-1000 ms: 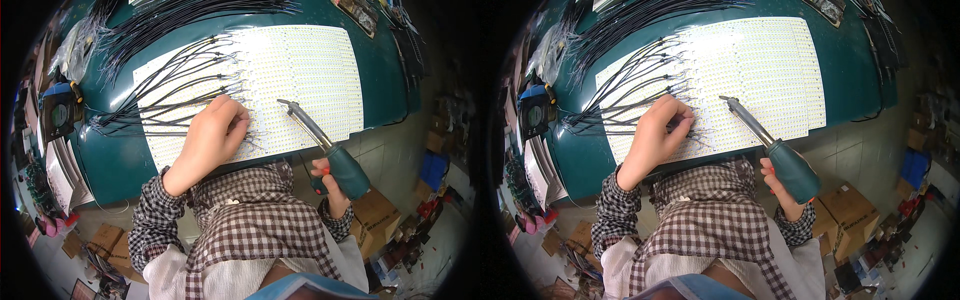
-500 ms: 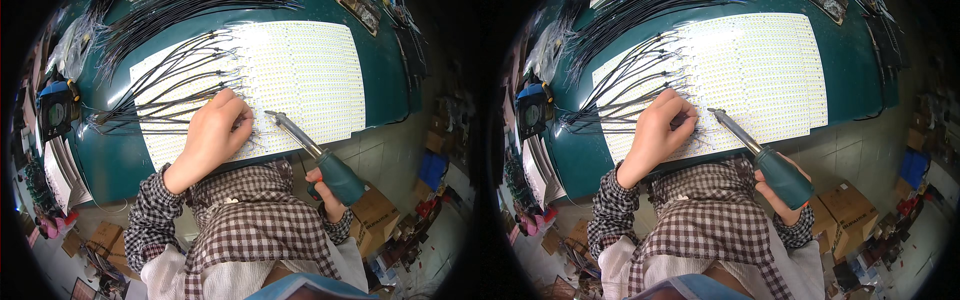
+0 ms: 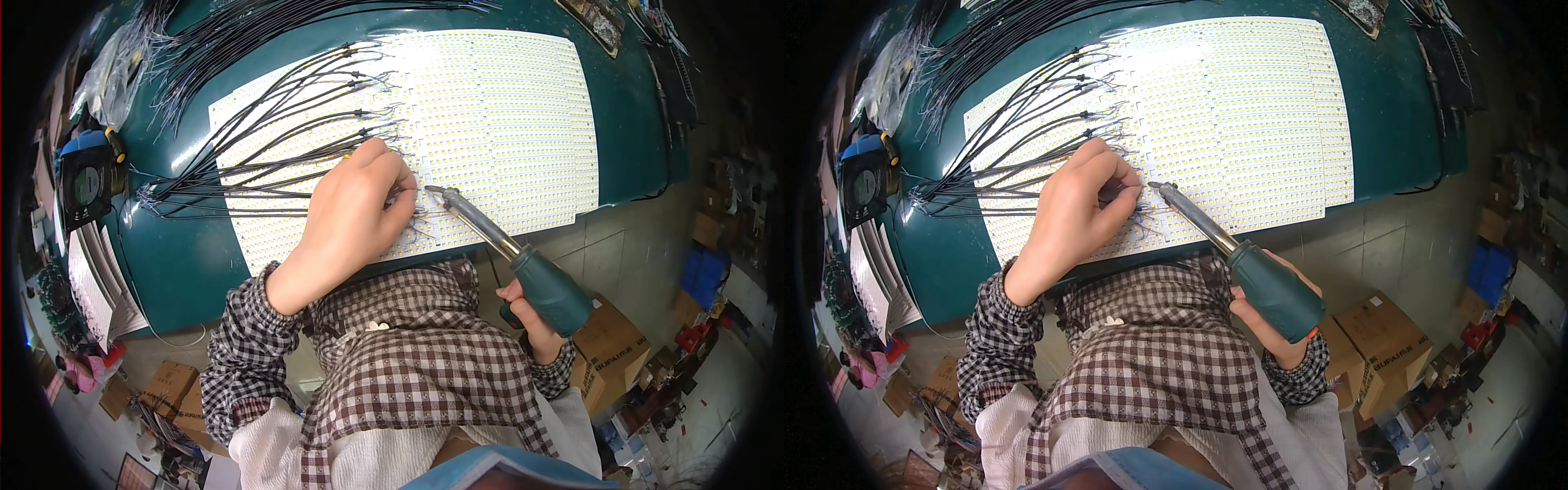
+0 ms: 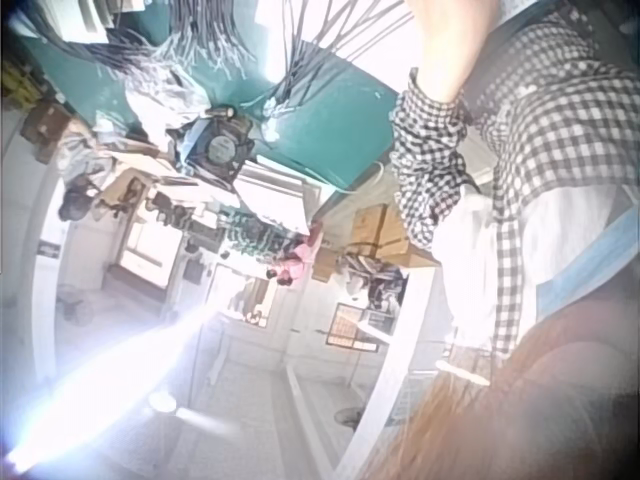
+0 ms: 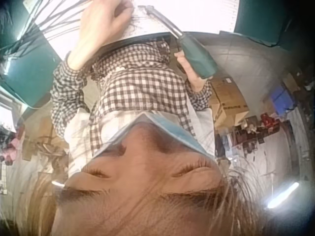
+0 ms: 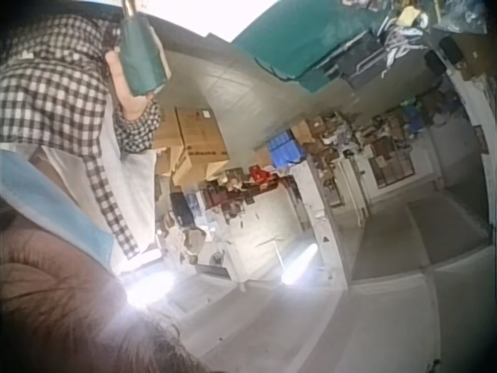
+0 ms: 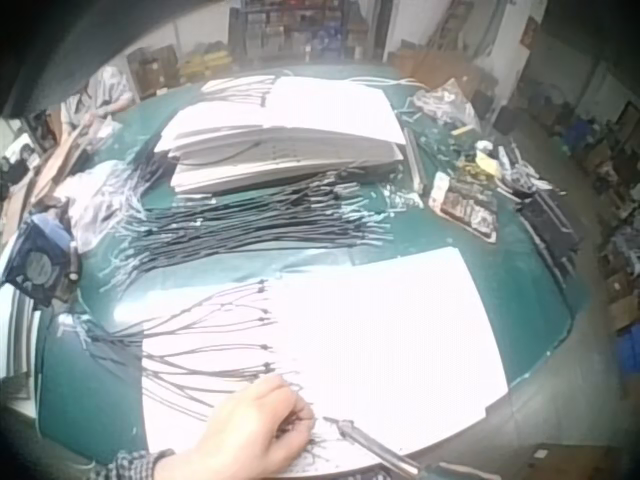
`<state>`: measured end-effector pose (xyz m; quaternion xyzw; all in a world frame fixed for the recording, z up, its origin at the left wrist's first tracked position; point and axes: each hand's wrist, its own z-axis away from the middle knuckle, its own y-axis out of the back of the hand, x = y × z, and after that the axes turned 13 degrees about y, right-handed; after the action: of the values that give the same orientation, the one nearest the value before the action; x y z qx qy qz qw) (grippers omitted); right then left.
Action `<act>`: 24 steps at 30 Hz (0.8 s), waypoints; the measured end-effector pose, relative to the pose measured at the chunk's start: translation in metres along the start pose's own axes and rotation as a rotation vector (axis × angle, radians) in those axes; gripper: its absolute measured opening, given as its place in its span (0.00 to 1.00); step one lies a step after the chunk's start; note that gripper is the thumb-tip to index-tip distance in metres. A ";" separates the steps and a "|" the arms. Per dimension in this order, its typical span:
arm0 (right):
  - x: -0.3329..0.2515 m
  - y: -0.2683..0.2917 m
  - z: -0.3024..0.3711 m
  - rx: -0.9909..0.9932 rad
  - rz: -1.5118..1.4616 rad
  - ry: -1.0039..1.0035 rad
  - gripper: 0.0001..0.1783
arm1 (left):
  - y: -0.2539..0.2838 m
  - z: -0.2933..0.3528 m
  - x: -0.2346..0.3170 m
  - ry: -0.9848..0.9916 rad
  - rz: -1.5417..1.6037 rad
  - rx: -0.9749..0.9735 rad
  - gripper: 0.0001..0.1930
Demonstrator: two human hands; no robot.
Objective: The person solders wires onto an LED board using a soldering iron, places the completed board onto a stack, arranges wires on a new board, and solders them in place.
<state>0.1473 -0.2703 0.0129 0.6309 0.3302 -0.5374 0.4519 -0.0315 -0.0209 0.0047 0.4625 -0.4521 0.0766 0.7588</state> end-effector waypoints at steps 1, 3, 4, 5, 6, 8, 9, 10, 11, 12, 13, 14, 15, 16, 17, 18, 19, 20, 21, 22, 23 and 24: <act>-0.001 -0.001 0.000 0.008 -0.012 -0.018 0.34 | 0.000 0.000 0.000 0.002 0.004 -0.002 0.04; -0.001 -0.001 0.000 0.015 -0.023 -0.036 0.34 | 0.000 0.000 0.000 0.004 0.008 -0.004 0.03; -0.001 -0.001 0.000 0.014 -0.027 -0.041 0.35 | 0.000 0.000 0.000 0.007 0.016 -0.005 0.03; -0.001 -0.001 0.000 0.014 -0.030 -0.046 0.35 | 0.000 -0.001 0.000 0.009 0.023 -0.006 0.03; -0.001 -0.002 0.000 0.014 -0.030 -0.046 0.35 | 0.000 -0.001 0.000 0.009 0.024 -0.006 0.03; -0.003 -0.003 -0.001 0.028 -0.057 -0.056 0.35 | 0.000 -0.002 0.001 0.024 0.011 -0.016 0.03; -0.002 -0.003 -0.001 0.027 -0.057 -0.057 0.35 | 0.000 -0.001 0.001 0.025 0.012 -0.017 0.03; -0.002 -0.002 -0.001 0.018 -0.047 -0.049 0.35 | 0.000 -0.001 0.001 0.028 0.009 -0.017 0.03; -0.001 -0.002 -0.001 0.009 -0.037 -0.041 0.35 | 0.000 -0.001 0.001 0.031 0.006 -0.018 0.03; -0.002 -0.002 -0.001 0.009 -0.036 -0.041 0.35 | 0.000 -0.002 0.001 0.031 0.007 -0.018 0.03; -0.002 -0.002 -0.001 0.001 -0.017 -0.036 0.35 | 0.000 -0.002 0.001 0.029 0.005 -0.019 0.03; -0.002 -0.002 -0.001 -0.008 0.003 -0.031 0.35 | 0.000 -0.002 0.002 0.027 0.003 -0.019 0.03; -0.002 -0.002 -0.001 -0.008 0.004 -0.032 0.35 | 0.000 -0.002 0.002 0.028 0.005 -0.020 0.03; -0.002 -0.002 0.000 -0.006 -0.001 -0.035 0.35 | 0.001 -0.003 0.002 0.023 0.004 -0.019 0.03; -0.001 -0.002 0.000 -0.003 -0.007 -0.038 0.35 | 0.001 -0.003 0.002 0.020 0.003 -0.018 0.03; -0.001 -0.002 0.000 -0.004 -0.008 -0.038 0.35 | 0.001 -0.003 0.002 0.020 0.002 -0.018 0.03; -0.001 -0.003 0.000 -0.001 -0.020 -0.041 0.35 | 0.001 -0.003 0.002 0.023 -0.003 -0.019 0.03; -0.001 -0.003 0.000 0.001 -0.032 -0.045 0.35 | 0.001 -0.003 0.002 0.026 -0.008 -0.020 0.03; -0.001 -0.003 0.000 0.001 -0.032 -0.046 0.35 | 0.000 -0.003 0.002 0.027 -0.007 -0.021 0.03; -0.002 -0.003 0.000 0.001 -0.018 -0.052 0.35 | 0.000 -0.003 0.002 0.025 -0.009 -0.019 0.03; -0.002 -0.003 0.000 0.001 -0.004 -0.058 0.35 | 0.000 -0.003 0.002 0.023 -0.011 -0.017 0.03; -0.002 -0.003 0.001 0.000 -0.003 -0.059 0.35 | 0.000 -0.002 0.002 0.023 -0.010 -0.018 0.03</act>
<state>0.1438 -0.2696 0.0140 0.6143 0.3176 -0.5566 0.4604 -0.0289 -0.0196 0.0055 0.4571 -0.4415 0.0739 0.7685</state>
